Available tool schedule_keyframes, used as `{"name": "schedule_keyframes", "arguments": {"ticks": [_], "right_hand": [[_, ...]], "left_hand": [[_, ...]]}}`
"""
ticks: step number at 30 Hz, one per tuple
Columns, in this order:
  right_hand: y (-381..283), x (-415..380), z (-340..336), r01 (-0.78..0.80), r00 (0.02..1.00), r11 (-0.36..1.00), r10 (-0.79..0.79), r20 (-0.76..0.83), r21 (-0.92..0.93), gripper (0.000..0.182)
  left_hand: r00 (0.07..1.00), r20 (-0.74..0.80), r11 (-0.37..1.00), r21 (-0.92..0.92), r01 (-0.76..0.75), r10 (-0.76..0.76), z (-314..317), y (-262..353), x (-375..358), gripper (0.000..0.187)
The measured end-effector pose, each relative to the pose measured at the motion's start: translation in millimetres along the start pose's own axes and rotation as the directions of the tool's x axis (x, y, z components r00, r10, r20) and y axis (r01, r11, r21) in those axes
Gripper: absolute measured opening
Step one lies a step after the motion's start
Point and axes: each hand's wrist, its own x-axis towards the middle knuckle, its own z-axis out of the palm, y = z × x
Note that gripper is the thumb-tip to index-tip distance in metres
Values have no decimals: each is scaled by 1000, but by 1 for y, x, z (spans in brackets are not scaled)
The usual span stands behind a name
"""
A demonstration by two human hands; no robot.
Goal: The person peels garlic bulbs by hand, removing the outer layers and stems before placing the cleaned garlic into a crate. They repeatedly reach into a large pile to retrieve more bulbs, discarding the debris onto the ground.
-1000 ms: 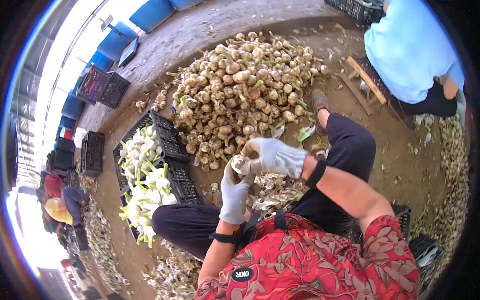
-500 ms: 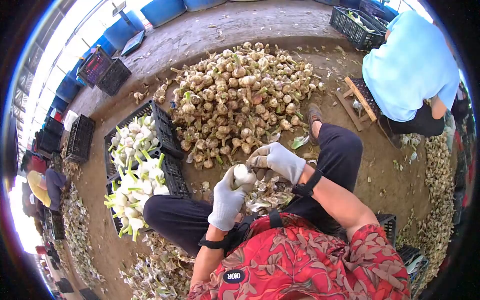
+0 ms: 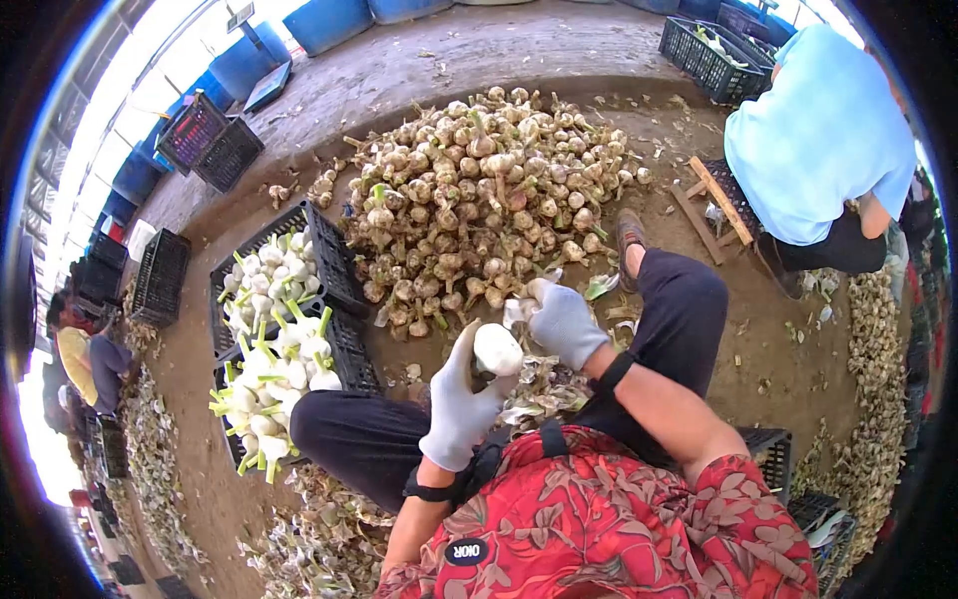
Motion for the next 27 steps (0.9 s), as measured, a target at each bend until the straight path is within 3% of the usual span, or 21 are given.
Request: {"name": "schedule_keyframes", "arguments": {"ticks": [1, 2, 4, 5, 6, 8, 9, 10, 12, 14, 15, 16, 17, 18, 20, 21, 24, 25, 27], "right_hand": [[12, 2, -2, 71, 975, 953, -5, 222, -294, 17], [21, 3, -4, 201, 905, 820, 55, 423, -536, 17], [16, -1, -12, 372, 789, 736, 70, 610, -565, 26], [5, -1, -21, 316, 796, 813, 53, 603, -489, 40], [-4, 2, -26, 334, 841, 876, -110, 529, -349, 48], [-37, 5, -38, 360, 895, 929, -317, 314, -87, 48], [-55, 3, -45, 434, 858, 900, -402, 319, -34, 50], [-71, 1, -44, 512, 809, 858, -494, 318, 31, 51], [-83, -9, -38, 535, 793, 844, -487, 365, -37, 55], [-86, 6, -48, 506, 732, 857, -366, 574, -99, 42], [-78, 18, -48, 498, 708, 867, -392, 587, -21, 34], [-69, 29, -48, 481, 689, 875, -411, 597, 48, 27], [-59, 36, -42, 557, 753, 830, -507, 419, 4, 17], [-55, 46, -43, 460, 814, 887, -440, 379, 44, 18], [-53, 64, -48, 323, 861, 946, -307, 405, 31, 21], [-51, 70, -51, 237, 867, 963, -270, 419, 130, 22], [-37, 92, -48, 26, 882, 984, -105, 459, 176, 21], [-36, 96, -46, -79, 882, 962, -54, 469, 260, 22], [-23, 103, -43, -155, 883, 937, -10, 469, 312, 23]], "left_hand": [[999, -9, 999, 9, -54, 54, -3, 8, 0, 72], [998, -23, 998, -8, -57, 57, -6, 8, 1, 74], [996, -61, 997, -41, -60, 58, -11, 1, 2, 79], [997, -61, 982, -179, -54, 44, -13, -9, 3, 82], [998, -62, 953, -303, -16, -3, -14, -7, 4, 81], [994, -54, 844, -534, 48, -91, -14, 0, 9, 78], [985, 25, 796, -585, 151, -169, -16, -6, 11, 75], [989, -27, 831, -546, 105, -143, -11, -6, 15, 66], [971, -12, 699, -696, 163, -238, -11, -21, 15, 54], [842, 189, 165, -937, 309, -505, -19, -25, 18, 39], [842, 314, -98, -948, 303, -438, -30, -50, 26, 34], [777, 304, -212, -952, 222, -551, -32, -60, 32, 35], [735, 262, -179, -965, 192, -625, -37, -68, 37, 37], [686, 217, -143, -976, 164, -695, -42, -73, 40, 38], [713, 196, -124, -980, 153, -674, -57, -69, 43, 43], [722, 186, -115, -982, 147, -666, -66, -66, 44, 45], [757, 107, -49, -994, 99, -644, -108, -44, 53, 43], [787, 24, 35, -998, 58, -616, -124, -38, 56, 39], [764, -53, 20, -998, -52, -643, -169, -48, 67, 29]]}}
